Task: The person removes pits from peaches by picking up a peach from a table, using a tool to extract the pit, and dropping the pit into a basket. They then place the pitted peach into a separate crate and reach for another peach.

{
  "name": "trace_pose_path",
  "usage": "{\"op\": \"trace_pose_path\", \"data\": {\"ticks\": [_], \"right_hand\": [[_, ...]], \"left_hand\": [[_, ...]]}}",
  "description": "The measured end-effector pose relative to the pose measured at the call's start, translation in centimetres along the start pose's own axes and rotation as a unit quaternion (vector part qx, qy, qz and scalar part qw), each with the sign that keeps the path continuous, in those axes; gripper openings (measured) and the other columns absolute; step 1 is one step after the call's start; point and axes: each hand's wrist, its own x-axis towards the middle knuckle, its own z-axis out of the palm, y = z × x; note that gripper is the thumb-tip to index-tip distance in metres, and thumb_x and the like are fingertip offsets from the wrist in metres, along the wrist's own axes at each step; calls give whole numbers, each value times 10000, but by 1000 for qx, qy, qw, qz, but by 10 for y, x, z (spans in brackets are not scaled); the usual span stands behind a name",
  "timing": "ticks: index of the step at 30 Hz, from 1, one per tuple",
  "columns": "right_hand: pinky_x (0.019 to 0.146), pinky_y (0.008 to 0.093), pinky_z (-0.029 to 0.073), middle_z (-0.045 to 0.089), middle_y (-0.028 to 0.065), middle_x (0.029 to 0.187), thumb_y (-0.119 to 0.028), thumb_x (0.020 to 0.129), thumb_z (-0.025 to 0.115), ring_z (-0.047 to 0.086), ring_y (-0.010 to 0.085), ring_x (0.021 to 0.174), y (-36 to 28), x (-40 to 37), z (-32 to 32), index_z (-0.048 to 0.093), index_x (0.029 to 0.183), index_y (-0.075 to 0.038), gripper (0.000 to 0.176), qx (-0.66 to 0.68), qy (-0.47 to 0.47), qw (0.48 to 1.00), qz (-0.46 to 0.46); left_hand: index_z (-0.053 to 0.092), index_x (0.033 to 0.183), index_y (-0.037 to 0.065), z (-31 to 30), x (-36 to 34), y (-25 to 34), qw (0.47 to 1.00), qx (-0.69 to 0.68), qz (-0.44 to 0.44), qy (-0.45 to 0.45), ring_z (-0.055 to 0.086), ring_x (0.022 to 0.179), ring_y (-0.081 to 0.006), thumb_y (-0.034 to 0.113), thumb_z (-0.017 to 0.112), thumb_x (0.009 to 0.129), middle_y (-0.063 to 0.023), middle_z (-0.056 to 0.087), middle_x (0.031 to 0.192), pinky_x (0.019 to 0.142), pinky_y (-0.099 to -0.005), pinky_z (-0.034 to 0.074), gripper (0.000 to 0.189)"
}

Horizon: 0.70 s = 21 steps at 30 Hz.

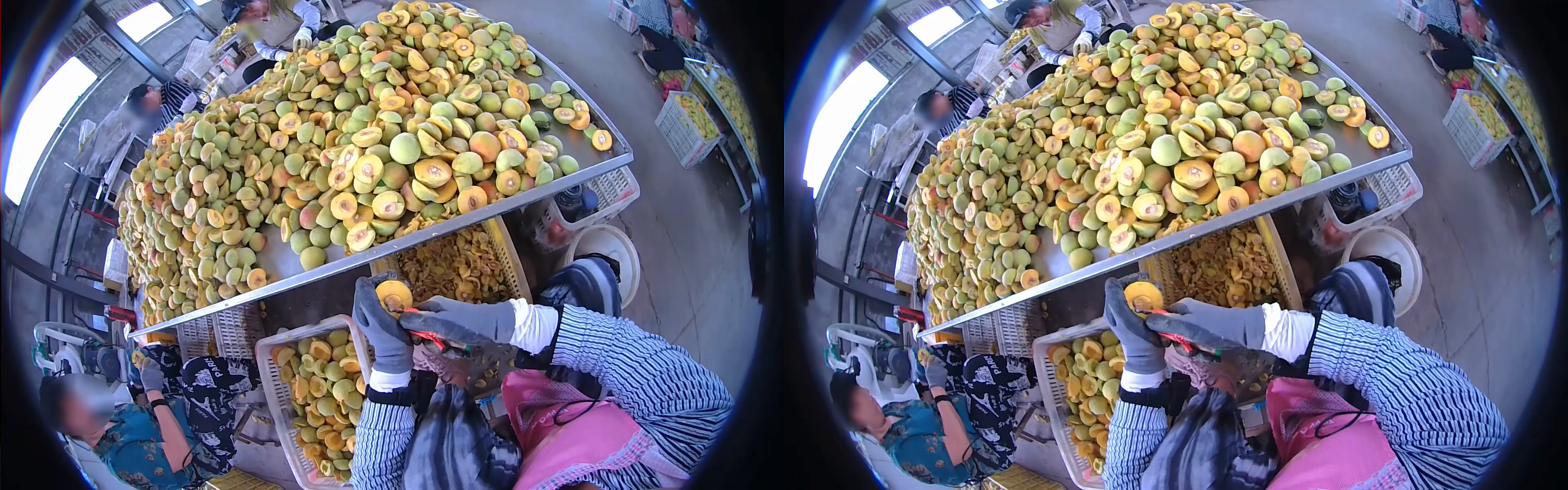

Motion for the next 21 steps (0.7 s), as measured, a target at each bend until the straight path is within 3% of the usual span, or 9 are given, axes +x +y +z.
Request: {"op": "trace_pose_path", "data": {"ticks": [4, 6, 7, 10, 11, 12, 14, 15, 21], "right_hand": [[442, 282, 455, 573, 72, 637, -473, 1033, 440, 557, 187, 474, 72, 44, 17, 598, 922, -55, 460, 251, 54, 966, 4], [325, 244, 385, 495, 51, 547, -491, 1040, 394, 439, 148, 359, 36, 10, 0, 587, 939, -38, 503, 583, -382, 717, 17], [293, 258, 364, 462, 33, 527, -507, 1035, 392, 404, 130, 344, 46, 13, 0, 576, 961, -28, 518, 619, -396, 678, -1], [294, 246, 360, 462, 25, 520, -503, 1037, 392, 409, 124, 344, 44, 9, -4, 571, 961, -26, 516, 624, -374, 685, -27], [297, 258, 363, 478, 23, 531, -528, 1030, 394, 408, 127, 338, 42, 4, -9, 577, 965, -27, 537, 600, -347, 721, -17], [297, 258, 363, 478, 23, 531, -528, 1030, 394, 408, 127, 338, 42, -1, -16, 577, 965, -27, 537, 599, -345, 723, -16], [331, 266, 391, 514, 24, 551, -542, 998, 474, 455, 126, 367, 39, -9, -33, 583, 969, -35, 519, 342, -94, 934, -49], [381, 265, 407, 554, 25, 595, -542, 952, 568, 514, 128, 422, 24, -19, -42, 592, 988, -61, 484, 236, 4, 971, 16], [559, 398, 502, 659, 133, 739, -494, 873, 674, 670, 282, 636, 14, 1, -21, 588, 1070, -76, 470, -231, 297, 912, -166]], "left_hand": [[653, 951, -19, 1, 6, 10, 995, -79, -61, 2, 645, 744, -182, 276, 430, 1034, -96, 675, 831, 696, -315, 515, 379], [668, 950, -30, 0, 10, 13, 997, 11, -21, -74, 659, 753, -187, 277, 424, 1038, -104, 686, 841, 693, -304, 515, 402], [669, 989, -29, 3, 9, 4, 991, -8, -100, -90, 671, 750, -202, 302, 441, 1036, -101, 692, 847, 695, -297, 522, 405], [656, 1033, -9, 24, 4, 3, 949, -233, -213, -11, 676, 745, -208, 345, 475, 1026, -96, 690, 856, 681, -304, 541, 398], [631, 1092, 17, 22, 9, -8, 841, -375, -390, -9, 685, 749, -216, 418, 479, 1016, -100, 695, 884, 676, -332, 567, 436], [631, 1092, 17, 17, 12, -11, 840, -378, -390, -8, 685, 749, -216, 418, 479, 1016, -100, 695, 884, 676, -332, 567, 436], [601, 1155, 43, 4, 17, -16, 819, -368, -440, 0, 691, 752, -220, 504, 435, 1013, -117, 696, 923, 635, -342, 581, 510], [602, 1169, 64, -4, 14, -17, 827, -363, -430, -23, 649, 597, -219, 603, 452, 968, -120, 703, 937, 502, -317, 542, 594], [569, 1247, 53, 0, 6, -1, 838, -344, -422, -31, 679, 780, -201, 607, 439, 978, -121, 686, 1054, 566, -335, 575, 630]]}}
